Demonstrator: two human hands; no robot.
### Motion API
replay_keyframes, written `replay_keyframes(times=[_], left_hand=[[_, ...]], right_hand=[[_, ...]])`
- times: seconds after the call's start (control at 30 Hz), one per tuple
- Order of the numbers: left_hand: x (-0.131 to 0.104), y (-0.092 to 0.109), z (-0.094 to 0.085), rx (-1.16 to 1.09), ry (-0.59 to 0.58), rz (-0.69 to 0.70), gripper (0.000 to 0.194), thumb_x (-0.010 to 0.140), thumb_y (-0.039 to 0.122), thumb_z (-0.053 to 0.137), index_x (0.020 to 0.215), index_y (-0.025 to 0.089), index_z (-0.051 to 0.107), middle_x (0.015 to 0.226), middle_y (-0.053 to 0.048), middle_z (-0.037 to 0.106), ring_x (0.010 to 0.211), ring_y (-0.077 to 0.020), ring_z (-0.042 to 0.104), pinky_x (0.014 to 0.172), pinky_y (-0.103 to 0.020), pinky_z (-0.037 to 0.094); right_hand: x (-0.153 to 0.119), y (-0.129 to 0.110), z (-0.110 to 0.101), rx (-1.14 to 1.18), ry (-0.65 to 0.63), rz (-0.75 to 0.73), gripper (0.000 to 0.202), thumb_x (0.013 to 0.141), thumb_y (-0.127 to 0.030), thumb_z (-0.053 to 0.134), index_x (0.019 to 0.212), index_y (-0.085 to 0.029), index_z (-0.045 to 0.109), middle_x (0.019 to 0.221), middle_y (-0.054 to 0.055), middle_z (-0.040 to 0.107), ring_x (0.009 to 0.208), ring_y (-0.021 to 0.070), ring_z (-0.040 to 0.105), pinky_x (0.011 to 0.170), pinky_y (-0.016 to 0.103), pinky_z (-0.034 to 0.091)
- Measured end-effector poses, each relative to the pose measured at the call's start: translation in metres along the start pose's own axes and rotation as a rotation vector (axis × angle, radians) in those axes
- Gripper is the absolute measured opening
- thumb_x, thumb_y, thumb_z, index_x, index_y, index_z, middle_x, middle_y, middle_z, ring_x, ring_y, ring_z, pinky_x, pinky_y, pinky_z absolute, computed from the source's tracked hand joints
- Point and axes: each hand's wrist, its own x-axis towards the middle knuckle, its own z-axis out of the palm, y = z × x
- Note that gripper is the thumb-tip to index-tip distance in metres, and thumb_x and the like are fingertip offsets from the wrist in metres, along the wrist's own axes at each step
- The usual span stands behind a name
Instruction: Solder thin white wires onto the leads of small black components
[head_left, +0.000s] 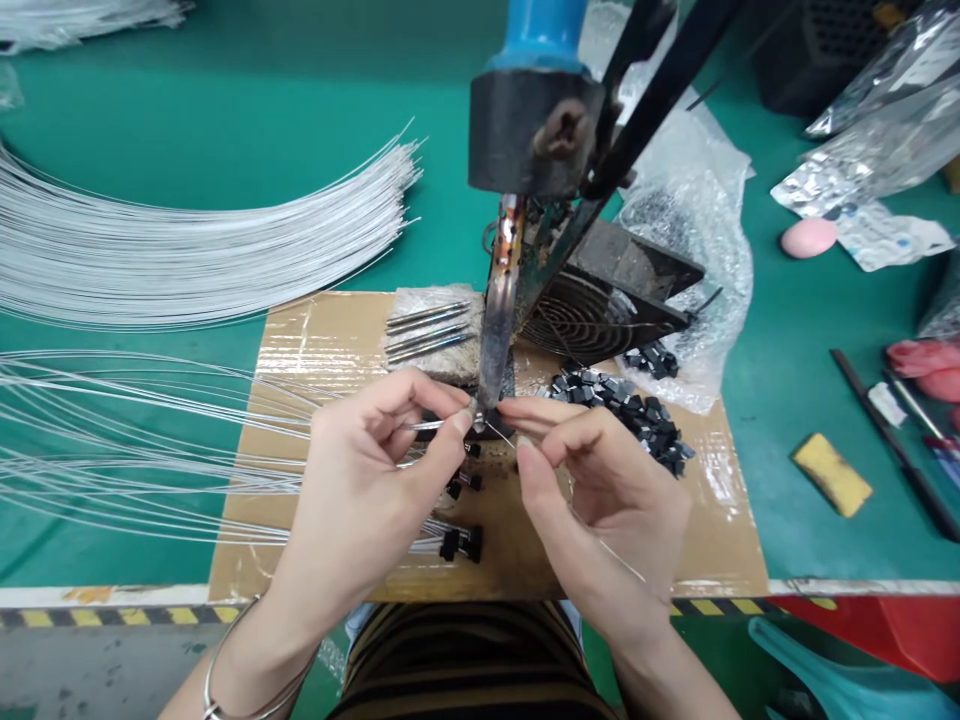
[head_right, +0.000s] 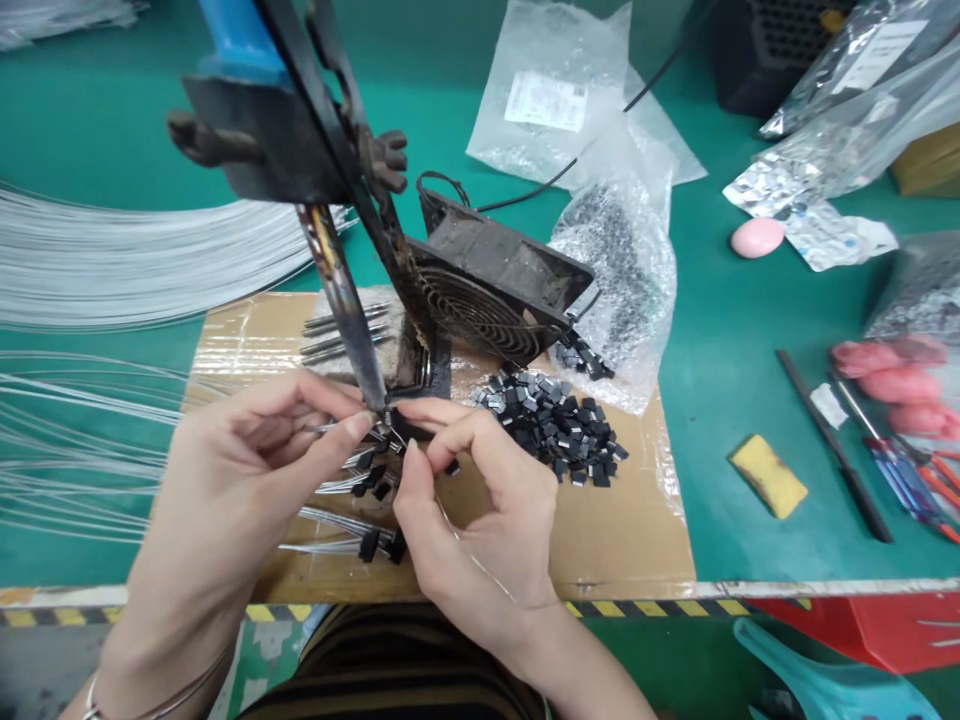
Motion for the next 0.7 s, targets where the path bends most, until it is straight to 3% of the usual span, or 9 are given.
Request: replay_keyframes(times=[0.7], left_hand=[[-0.0003, 0.0004, -0.0011, 0.005, 0.005, 0.023, 0.011, 0.085, 0.014, 0.079, 0.079, 0.021, 0.074, 0.086, 0.001, 0.079, 0.069, -0.01, 0.066, 0.06, -0.018, 0.049]], right_hand=[[-0.0009, 0.0039, 0.0024, 0.052, 0.015, -0.079, 0.023, 0.093, -0.002, 0.066, 0.087, -0.023, 0.062, 0.119, 0.002, 0.078, 0.12, 0.0188, 0.072, 0.108, 0.033, 0.055]])
